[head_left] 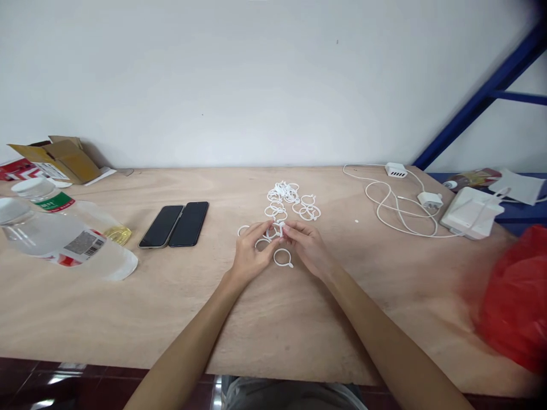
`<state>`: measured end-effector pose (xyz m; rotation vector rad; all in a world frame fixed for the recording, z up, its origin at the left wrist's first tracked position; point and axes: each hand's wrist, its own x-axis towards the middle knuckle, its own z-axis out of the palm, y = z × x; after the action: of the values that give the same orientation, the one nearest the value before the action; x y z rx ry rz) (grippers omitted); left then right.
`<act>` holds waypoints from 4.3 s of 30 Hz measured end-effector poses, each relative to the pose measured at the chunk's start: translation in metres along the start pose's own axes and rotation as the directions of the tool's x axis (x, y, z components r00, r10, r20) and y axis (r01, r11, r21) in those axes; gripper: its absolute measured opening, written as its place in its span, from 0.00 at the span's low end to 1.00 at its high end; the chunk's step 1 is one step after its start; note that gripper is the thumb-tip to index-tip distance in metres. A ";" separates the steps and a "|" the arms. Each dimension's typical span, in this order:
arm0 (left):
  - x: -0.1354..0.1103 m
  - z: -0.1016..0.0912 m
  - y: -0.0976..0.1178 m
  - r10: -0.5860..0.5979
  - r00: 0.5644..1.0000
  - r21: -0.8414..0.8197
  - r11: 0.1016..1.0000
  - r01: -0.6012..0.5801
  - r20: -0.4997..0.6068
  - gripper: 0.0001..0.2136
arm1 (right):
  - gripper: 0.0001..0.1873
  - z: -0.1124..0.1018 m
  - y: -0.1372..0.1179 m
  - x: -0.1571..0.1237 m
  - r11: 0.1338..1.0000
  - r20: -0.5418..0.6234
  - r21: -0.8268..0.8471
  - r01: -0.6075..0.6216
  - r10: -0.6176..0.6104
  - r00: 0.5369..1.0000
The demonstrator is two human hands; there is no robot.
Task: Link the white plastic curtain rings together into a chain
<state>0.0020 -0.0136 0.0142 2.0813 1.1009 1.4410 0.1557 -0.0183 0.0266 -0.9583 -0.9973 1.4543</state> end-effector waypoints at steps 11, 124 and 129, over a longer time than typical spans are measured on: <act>0.000 0.005 0.006 -0.255 0.960 -0.159 0.949 0.272 0.120 0.09 | 0.14 -0.003 0.008 0.005 0.999 0.024 0.023 0.032 -0.032 0.999; -0.002 0.002 0.002 -0.131 0.977 -0.056 0.988 0.142 0.168 0.08 | 0.15 0.000 0.013 0.007 0.999 -0.030 0.037 0.023 -0.022 0.999; -0.003 0.003 0.002 -0.158 0.972 -0.058 0.984 0.171 0.173 0.09 | 0.14 0.005 0.017 0.007 0.996 -0.112 0.059 0.068 -0.061 0.992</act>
<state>0.0046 -0.0167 0.0123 1.9698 1.1082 1.1868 0.1450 -0.0130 0.0117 -0.9417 -0.8890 1.3570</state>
